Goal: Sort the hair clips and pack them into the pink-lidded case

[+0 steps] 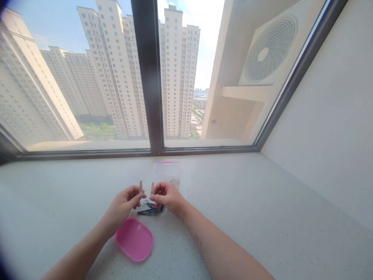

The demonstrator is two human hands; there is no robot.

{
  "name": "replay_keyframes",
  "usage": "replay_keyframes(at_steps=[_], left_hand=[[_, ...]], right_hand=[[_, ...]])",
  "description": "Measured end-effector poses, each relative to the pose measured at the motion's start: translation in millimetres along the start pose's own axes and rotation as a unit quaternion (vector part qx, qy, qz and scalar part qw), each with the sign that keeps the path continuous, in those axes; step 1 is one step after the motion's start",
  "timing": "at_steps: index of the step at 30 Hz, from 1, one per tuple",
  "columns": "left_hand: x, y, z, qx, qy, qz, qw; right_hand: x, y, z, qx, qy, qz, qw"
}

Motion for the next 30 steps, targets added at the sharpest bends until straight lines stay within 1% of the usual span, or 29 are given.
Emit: replay_keyframes(at_steps=[12, 19, 27, 30], left_hand=[[-9.1, -1.3, 3.3, 0.008, -0.008, 0.012, 1.0], [-8.2, 0.9, 6.8, 0.016, -0.025, 0.011, 1.0], [2.1, -1.4, 1.0, 0.023, -0.024, -0.024, 0.999], [2.0, -2.2, 0.7, 0.021, -0.029, -0.023, 0.999]], right_hand=[[-0.5, -1.2, 1.4, -0.001, -0.006, 0.012, 1.0], [-1.6, -3.6, 1.0, -0.005, -0.006, 0.012, 1.0], [-0.1, -3.3, -2.6, -0.01, -0.01, 0.011, 1.0], [-0.2, -3.3, -2.4, -0.014, -0.01, 0.004, 1.0]])
Point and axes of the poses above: each hand's wrist, its own y-axis towards the middle knuckle, its own x-axis out of the back of the hand, z = x × y, the point moved 9 cm from there along y, towards the middle knuckle, and after that the axes turned 10 degrees about x, right-handed, at the moved point
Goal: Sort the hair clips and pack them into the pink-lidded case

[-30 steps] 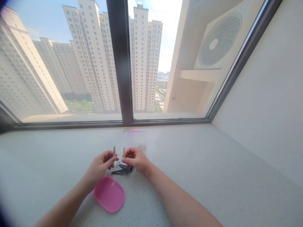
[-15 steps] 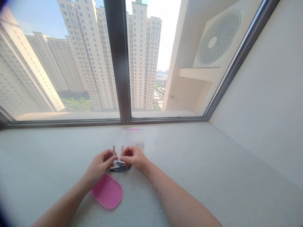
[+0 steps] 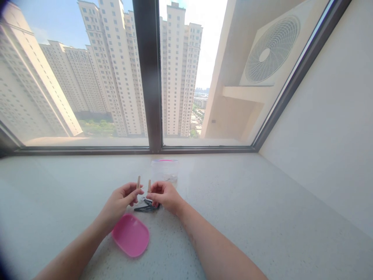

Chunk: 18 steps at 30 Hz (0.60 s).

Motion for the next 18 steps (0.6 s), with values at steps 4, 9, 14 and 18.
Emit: replay_keyframes(at_steps=[4, 9, 14, 18], left_hand=[[-5.9, -0.9, 3.3, 0.001, 0.008, 0.021, 1.0], [-11.3, -1.5, 4.2, -0.023, 0.019, 0.04, 0.999], [-9.6, -1.4, 2.4, -0.035, 0.02, 0.029, 0.999], [-10.1, -2.1, 1.1, -0.038, 0.028, 0.03, 0.998]], right_hand=[[-0.5, 0.0, 2.0, -0.003, -0.006, -0.005, 1.0], [-1.3, 0.9, 4.6, 0.0, -0.009, -0.001, 1.0], [-1.4, 0.4, 6.2, 0.001, 0.014, -0.009, 1.0], [-1.9, 0.9, 5.7, 0.003, 0.007, -0.003, 1.0]])
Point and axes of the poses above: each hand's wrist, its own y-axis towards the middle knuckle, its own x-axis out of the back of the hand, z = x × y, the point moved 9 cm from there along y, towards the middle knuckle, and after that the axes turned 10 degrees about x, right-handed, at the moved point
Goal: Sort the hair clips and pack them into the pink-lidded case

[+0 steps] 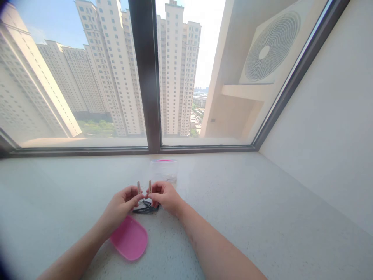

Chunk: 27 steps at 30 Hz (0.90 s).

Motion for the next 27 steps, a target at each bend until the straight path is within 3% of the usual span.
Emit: replay_keyframes(at_steps=[6, 15, 22, 27], left_hand=[[-4.6, -3.7, -3.7, 0.0, 0.006, 0.023, 1.0], [18.2, -4.9, -9.7, -0.009, 0.061, -0.057, 0.996], [9.2, -7.0, -9.1, -0.026, 0.095, -0.03, 0.995], [17.8, -6.1, -10.7, -0.029, 0.106, -0.064, 0.992]], right_hand=[[-0.4, 1.5, -2.7, -0.014, -0.005, 0.004, 1.0], [-0.1, 1.4, -4.3, -0.029, 0.025, 0.004, 0.999], [-1.8, 2.3, -3.2, -0.015, 0.027, 0.015, 0.999], [0.0, 1.8, -5.3, -0.02, 0.019, 0.01, 1.0]])
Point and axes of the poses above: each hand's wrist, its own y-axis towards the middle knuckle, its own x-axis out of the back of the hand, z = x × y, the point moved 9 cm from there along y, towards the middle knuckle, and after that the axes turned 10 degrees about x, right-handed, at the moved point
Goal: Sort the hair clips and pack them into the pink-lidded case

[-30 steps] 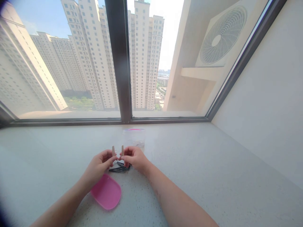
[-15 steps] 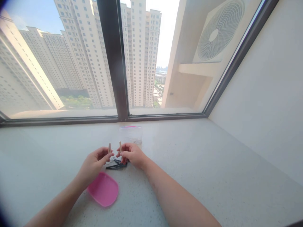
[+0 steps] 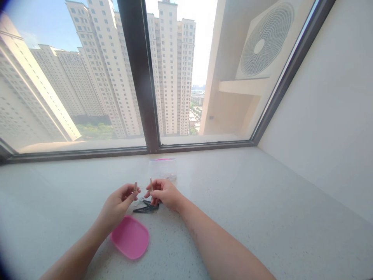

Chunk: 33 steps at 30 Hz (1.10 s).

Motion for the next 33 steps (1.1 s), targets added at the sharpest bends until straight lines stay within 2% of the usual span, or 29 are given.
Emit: replay_keyframes(at_steps=[7, 15, 27, 33], left_hand=[[4.8, 0.3, 0.0, 0.0, 0.023, -0.021, 1.0], [-1.2, 0.5, 0.4, -0.021, 0.026, 0.005, 0.999], [-0.8, 3.8, 4.0, -0.021, 0.043, 0.003, 0.999], [-0.4, 3.6, 3.1, -0.028, 0.016, 0.004, 0.999]], right_hand=[[-1.7, 1.2, -1.0, -0.005, -0.007, 0.01, 1.0], [-3.4, 3.1, -1.8, 0.008, -0.022, 0.02, 1.0], [-3.1, 3.4, -2.9, 0.005, -0.024, 0.025, 0.999], [-3.6, 3.0, -2.1, 0.002, -0.016, 0.024, 1.0]])
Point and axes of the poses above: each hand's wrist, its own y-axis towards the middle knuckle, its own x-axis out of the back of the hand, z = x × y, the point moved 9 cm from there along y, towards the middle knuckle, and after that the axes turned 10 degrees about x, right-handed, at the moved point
